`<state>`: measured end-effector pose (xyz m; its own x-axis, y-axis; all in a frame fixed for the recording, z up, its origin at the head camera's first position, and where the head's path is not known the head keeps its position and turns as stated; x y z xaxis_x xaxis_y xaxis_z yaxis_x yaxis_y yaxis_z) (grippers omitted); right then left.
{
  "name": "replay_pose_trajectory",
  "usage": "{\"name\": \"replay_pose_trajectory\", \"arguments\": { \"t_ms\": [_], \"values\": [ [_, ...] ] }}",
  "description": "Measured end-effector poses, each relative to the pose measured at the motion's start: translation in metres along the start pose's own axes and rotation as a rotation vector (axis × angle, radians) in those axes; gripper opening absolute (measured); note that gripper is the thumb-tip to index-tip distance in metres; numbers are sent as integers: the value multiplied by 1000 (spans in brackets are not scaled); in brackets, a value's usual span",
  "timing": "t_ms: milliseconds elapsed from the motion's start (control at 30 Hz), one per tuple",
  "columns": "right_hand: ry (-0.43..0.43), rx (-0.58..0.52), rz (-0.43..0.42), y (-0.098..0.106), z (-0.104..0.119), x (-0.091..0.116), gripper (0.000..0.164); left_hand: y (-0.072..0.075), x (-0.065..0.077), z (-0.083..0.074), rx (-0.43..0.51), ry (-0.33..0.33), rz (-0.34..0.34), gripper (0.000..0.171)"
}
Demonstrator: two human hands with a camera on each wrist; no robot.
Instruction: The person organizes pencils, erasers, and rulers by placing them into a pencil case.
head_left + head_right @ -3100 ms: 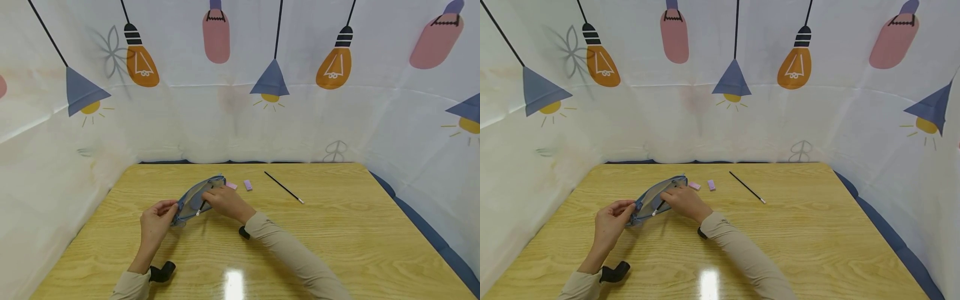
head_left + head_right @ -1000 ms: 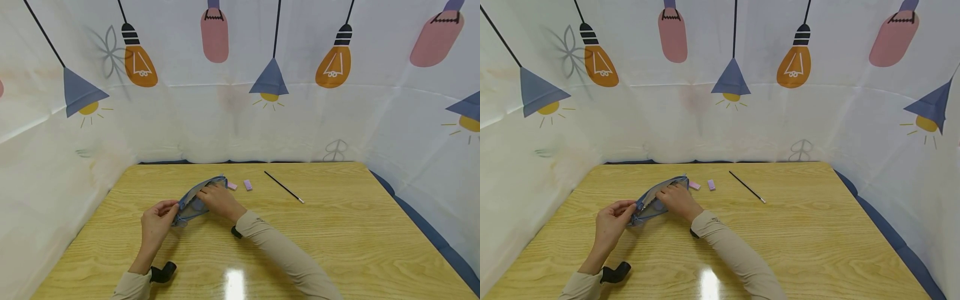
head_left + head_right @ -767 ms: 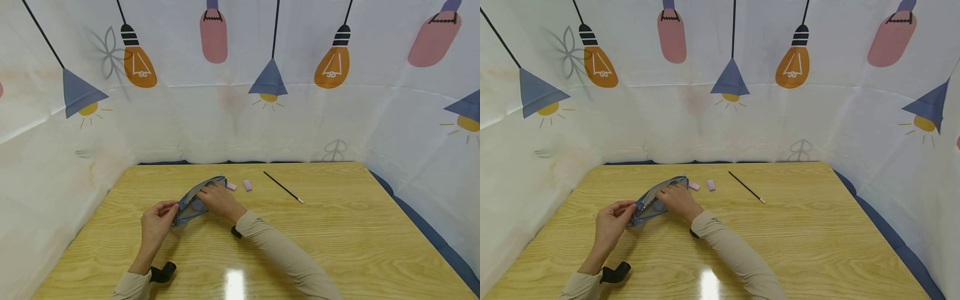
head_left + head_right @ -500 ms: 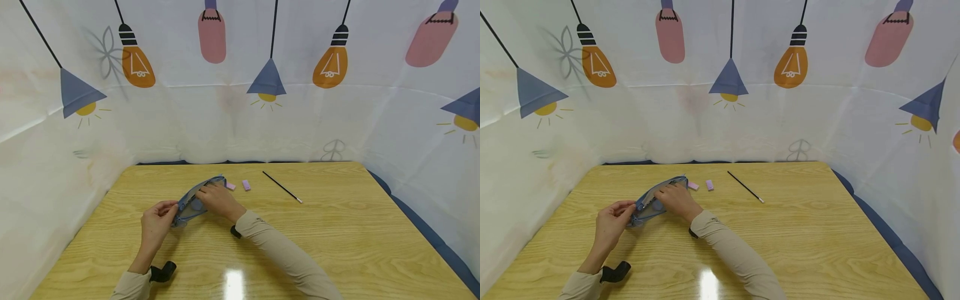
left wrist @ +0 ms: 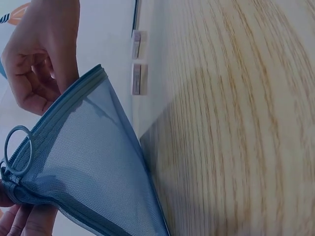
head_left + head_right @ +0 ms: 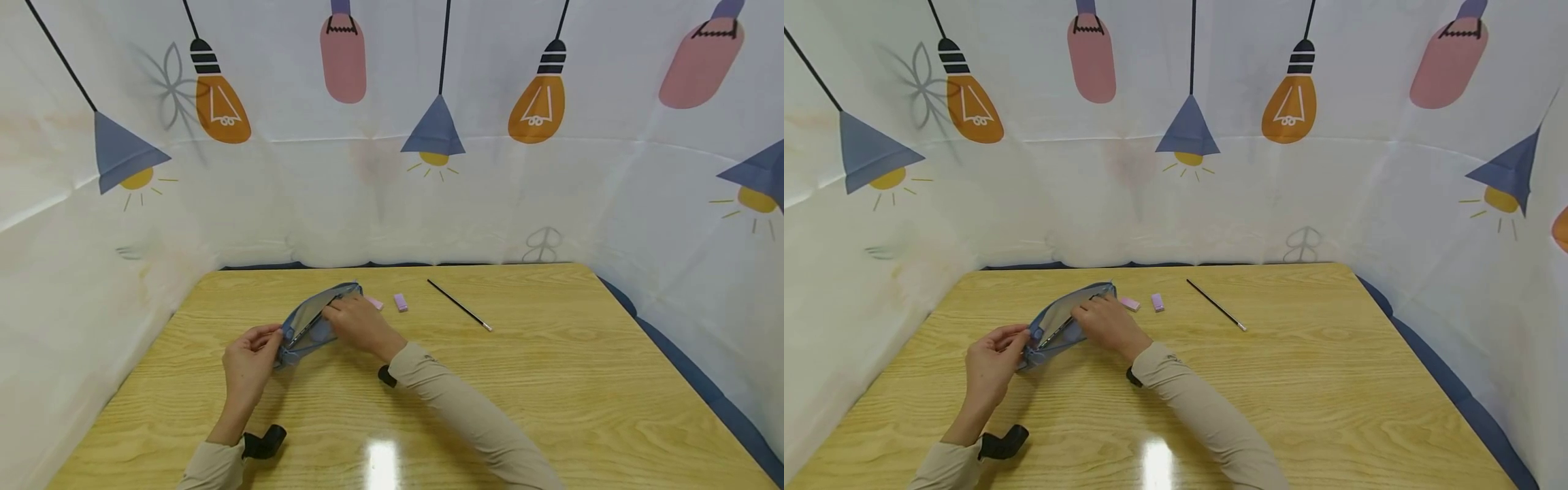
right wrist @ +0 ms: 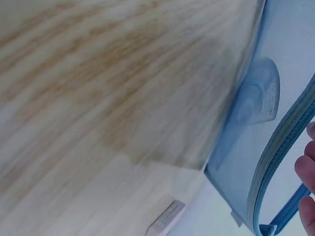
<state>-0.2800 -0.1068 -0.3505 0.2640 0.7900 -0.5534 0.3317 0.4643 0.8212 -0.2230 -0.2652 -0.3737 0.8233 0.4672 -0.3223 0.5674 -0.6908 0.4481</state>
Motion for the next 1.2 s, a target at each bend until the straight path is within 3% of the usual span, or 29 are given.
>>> {"name": "replay_pose_trajectory", "arguments": {
  "t_ms": [500, 1200],
  "values": [
    [-25, -32, -73, 19, -9, 11, 9, 8, -1, 1, -4, 24, -50, 16],
    [-89, -92, -100, 43, -21, 26, 15, 9, -3, 5, 11, 41, -55, 18]
  ]
}}
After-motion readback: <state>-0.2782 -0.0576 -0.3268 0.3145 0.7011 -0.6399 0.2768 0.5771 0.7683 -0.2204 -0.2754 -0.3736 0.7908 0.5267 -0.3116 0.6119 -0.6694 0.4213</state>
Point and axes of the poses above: each hand's wrist, its own x-axis away from the middle knuckle, its own y-axis out of the back of the hand, z = x × y, the point moved 9 cm from there along -x, towards the middle knuckle, and after that the axes turned 10 degrees about -x, right-handed, at the moved point
